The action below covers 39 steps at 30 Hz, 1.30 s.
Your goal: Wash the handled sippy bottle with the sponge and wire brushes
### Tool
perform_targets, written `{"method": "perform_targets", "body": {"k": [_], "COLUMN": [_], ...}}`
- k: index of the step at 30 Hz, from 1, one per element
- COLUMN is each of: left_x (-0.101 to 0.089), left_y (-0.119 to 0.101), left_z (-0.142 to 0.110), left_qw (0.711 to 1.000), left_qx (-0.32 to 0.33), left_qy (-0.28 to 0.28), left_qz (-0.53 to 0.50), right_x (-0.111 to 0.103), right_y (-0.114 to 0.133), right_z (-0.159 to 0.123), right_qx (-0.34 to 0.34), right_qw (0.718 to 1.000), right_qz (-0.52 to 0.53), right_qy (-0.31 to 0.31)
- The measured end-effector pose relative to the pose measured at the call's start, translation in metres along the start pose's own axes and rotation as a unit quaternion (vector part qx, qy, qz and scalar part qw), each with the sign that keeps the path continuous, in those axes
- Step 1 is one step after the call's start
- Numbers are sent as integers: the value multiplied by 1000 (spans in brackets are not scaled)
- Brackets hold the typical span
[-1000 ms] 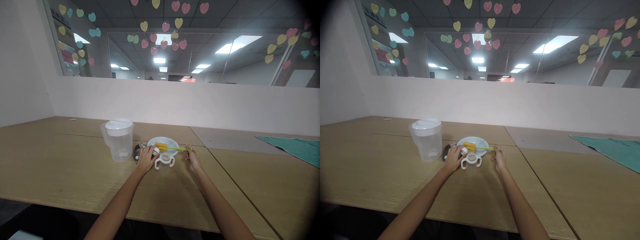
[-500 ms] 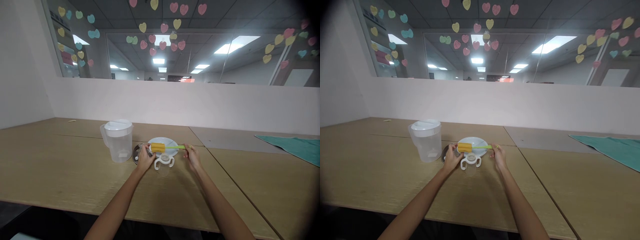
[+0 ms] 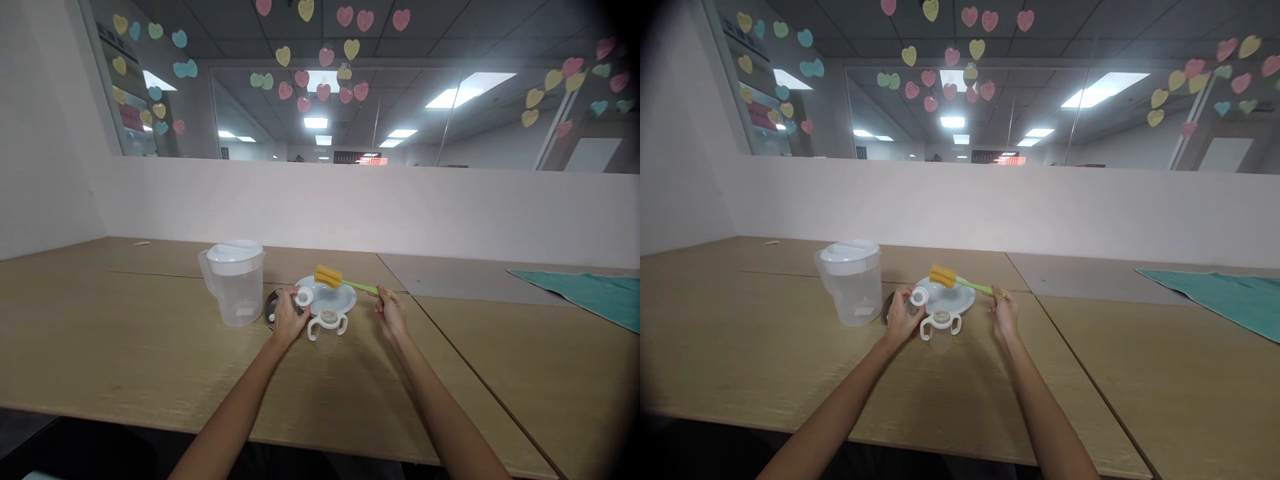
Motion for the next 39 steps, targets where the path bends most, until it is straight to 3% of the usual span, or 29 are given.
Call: {"method": "perform_targets", "body": {"k": [3, 7, 9, 15, 19, 24, 30, 39], "left_x": [-6, -11, -10, -9, -11, -6, -9, -24], "left_y": [-8, -13, -14, -12, -9, -5, 0, 14], "left_z": [2, 2, 2, 3, 3, 0, 0, 1], "left_qw": [999, 998, 998, 1000, 1000, 999, 997, 996], "left_qx": [27, 45, 46, 17, -9, -20, -41, -49], "left_qy": [-17, -27, -23, -16, -14, 17, -16, -11], "left_qz": [23, 36, 30, 6, -16, -40, -57, 72], "right_x": [10, 0, -4, 12, 14, 12, 11, -6], "right_y": [-6, -6, -5, -15, -21, -18, -15, -15], "right_z": [-2, -2, -1, -1, 0, 2, 0, 8], "right_qx": [35, -1, -6, 69, 87, 81, 67, 62], "right_qw": [997, 999, 998, 991, 985, 984, 988, 997], "right_qz": [-18, -30, -28, -26, -41, -55, -55, -30], "right_qy": [61, -36, -50, 115, 143, 146, 131, 33]}}
Point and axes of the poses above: each hand's wrist, its own z-axis towards the middle knuckle, its own x-axis out of the palm, y = z × x, the point moved 6 cm from there along z, towards the middle knuckle, and after that the axes turned 6 degrees about x, right-handed, at the moved point
